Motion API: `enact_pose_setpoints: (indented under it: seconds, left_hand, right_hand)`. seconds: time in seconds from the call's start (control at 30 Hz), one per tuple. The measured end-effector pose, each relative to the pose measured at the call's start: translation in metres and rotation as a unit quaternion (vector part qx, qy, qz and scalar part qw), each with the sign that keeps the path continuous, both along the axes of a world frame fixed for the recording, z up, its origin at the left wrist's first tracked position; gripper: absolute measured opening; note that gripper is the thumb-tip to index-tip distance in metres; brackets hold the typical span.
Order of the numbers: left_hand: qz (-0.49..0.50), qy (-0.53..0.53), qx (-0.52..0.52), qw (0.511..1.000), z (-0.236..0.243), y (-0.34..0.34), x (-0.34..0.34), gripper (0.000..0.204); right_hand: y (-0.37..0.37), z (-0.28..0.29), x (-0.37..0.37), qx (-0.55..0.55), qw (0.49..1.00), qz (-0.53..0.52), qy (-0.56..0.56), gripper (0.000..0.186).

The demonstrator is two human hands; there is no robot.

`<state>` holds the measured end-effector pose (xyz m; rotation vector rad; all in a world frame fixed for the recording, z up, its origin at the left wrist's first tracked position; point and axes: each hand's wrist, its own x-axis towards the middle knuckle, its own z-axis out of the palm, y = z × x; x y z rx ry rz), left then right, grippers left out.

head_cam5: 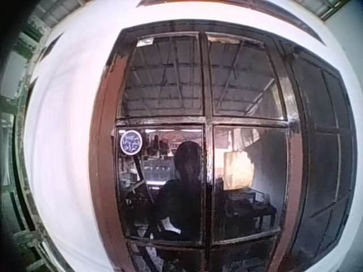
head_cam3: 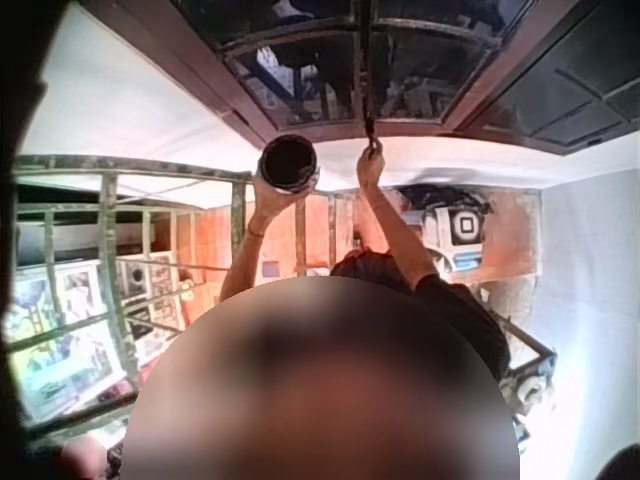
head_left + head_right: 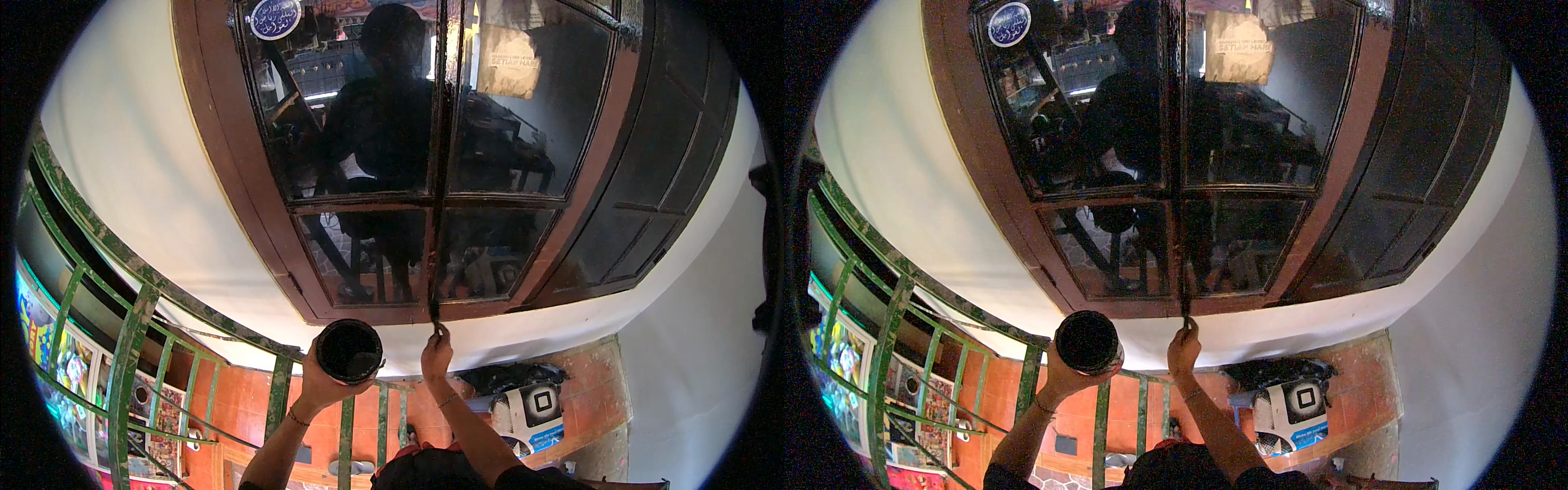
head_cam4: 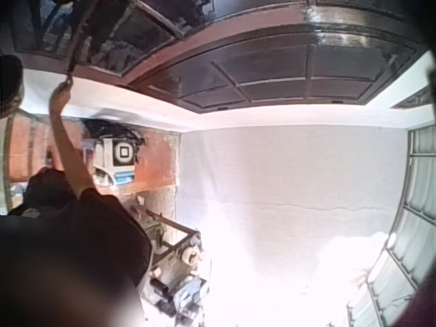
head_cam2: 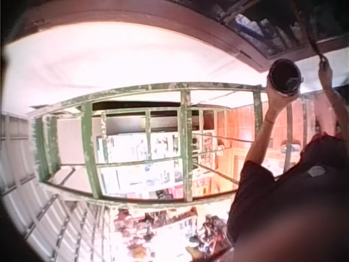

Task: The person paints the wooden frame of a window using a brush and a can of dark paint. They repeatedly dip the brush into the paint can and apply paint to the frame sections while standing on a ladder.

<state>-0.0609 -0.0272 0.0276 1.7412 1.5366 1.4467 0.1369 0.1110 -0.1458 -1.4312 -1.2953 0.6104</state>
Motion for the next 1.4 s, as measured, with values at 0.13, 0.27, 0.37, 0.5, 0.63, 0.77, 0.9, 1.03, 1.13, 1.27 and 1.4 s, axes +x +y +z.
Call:
enact_pose_setpoints:
  seconds: [0.13,0.27,0.37,0.5,0.63,0.77,0.9,1.03,1.13,1.27,1.4]
  left_hand:
    - [0.011,0.031,0.023,0.999,0.000,0.006,-0.004,0.092]
    - [0.005,0.015,0.006,1.000,0.001,0.007,-0.004,0.093]
    - [0.018,0.033,0.020,0.999,0.003,0.004,-0.001,0.093]
    - [0.007,0.043,0.038,0.998,0.004,0.005,-0.002,0.094]
    - [0.002,0.027,0.020,0.999,0.003,0.006,-0.005,0.095]
    - [0.008,0.049,0.034,0.998,0.004,0.004,-0.004,0.094]
    - [0.011,0.046,0.052,0.998,0.006,0.004,-0.001,0.094]
    - [-0.013,0.025,0.027,0.999,0.006,0.004,-0.002,0.094]
    - [-0.001,0.037,0.034,0.999,0.004,0.002,-0.002,0.094]
    - [0.004,0.034,0.043,0.999,0.002,0.003,-0.001,0.094]
    - [-0.010,0.020,0.020,1.000,0.003,0.004,-0.002,0.095]
  right_hand:
    - [0.010,0.004,-0.003,0.001,0.998,-0.039,0.046,0.031]
    - [0.013,0.001,-0.015,0.042,0.999,0.021,0.013,0.030]
    - [0.007,-0.001,-0.010,0.031,0.999,0.008,0.009,0.030]
    - [0.020,0.003,0.019,-0.004,0.992,-0.124,0.021,0.031]
    - [0.047,0.004,0.040,0.052,0.985,-0.167,0.005,0.032]
    - [0.057,-0.001,0.036,0.026,0.985,-0.169,-0.024,0.031]
    - [0.042,0.002,0.021,-0.007,0.996,-0.094,0.004,0.028]
    - [0.033,0.014,0.021,0.002,0.994,-0.107,-0.007,0.028]
    - [0.042,0.019,0.031,-0.014,0.982,-0.188,0.024,0.027]
    - [0.045,0.011,0.023,-0.011,0.993,-0.113,-0.028,0.029]
    - [0.021,0.000,0.002,0.008,0.999,0.032,-0.023,0.030]
